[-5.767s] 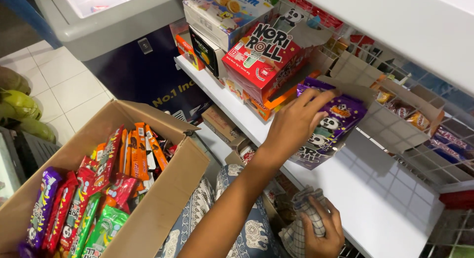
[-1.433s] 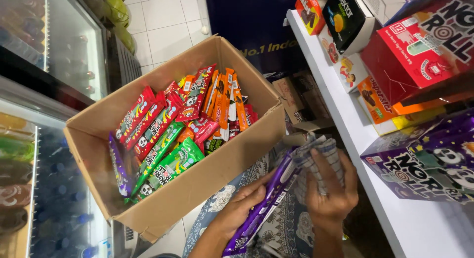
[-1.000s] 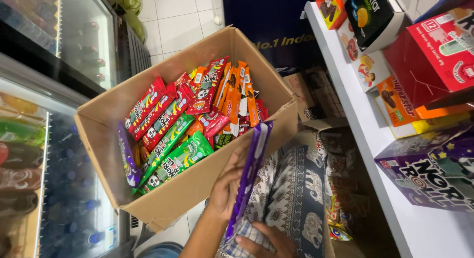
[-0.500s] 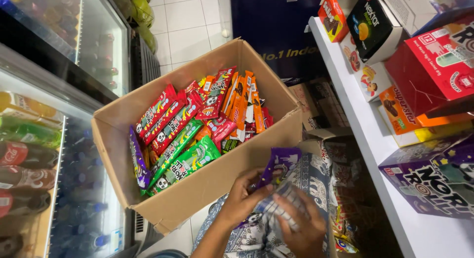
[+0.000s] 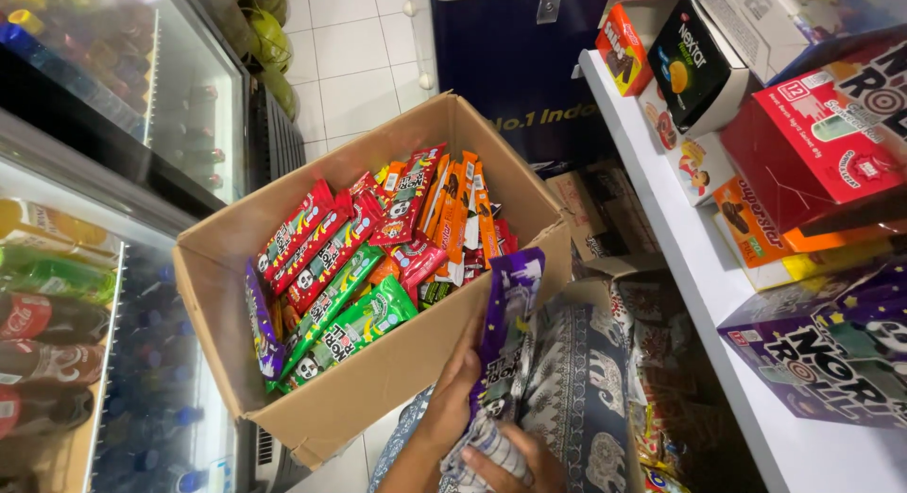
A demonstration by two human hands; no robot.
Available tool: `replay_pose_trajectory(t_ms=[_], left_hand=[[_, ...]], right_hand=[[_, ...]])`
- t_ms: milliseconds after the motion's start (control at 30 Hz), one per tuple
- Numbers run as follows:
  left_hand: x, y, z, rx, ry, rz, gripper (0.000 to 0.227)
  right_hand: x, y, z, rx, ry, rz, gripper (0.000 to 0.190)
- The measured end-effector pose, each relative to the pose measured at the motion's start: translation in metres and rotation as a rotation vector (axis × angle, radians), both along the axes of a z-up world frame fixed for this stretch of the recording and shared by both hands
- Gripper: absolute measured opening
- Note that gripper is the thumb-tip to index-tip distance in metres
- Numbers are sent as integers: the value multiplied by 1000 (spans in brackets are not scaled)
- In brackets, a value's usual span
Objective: Taking various snack packets from a cardboard box and arranging them onto a grocery store shelf.
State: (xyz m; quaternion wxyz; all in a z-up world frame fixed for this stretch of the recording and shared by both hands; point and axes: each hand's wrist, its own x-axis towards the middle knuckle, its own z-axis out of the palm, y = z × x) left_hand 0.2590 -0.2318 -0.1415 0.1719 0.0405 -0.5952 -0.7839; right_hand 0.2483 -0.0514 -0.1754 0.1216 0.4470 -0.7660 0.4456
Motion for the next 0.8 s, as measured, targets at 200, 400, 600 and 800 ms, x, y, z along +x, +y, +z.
replay_pose_trajectory(t_ms=[200, 400, 600, 800], left_hand=[[-6, 14, 28, 287, -168, -149, 66], [-5, 21, 18, 2, -169, -205, 63], [-12, -8, 11, 583, -30, 27, 60], [-9, 8, 0, 682, -230, -21, 57]], right_hand=[[-59, -6, 47, -48, 1, -249, 49], [-71, -24, 88, -53, -17, -352, 54], [-14, -13, 17, 67, 50, 210, 57], [-63, -24, 69, 125, 69, -187, 55]])
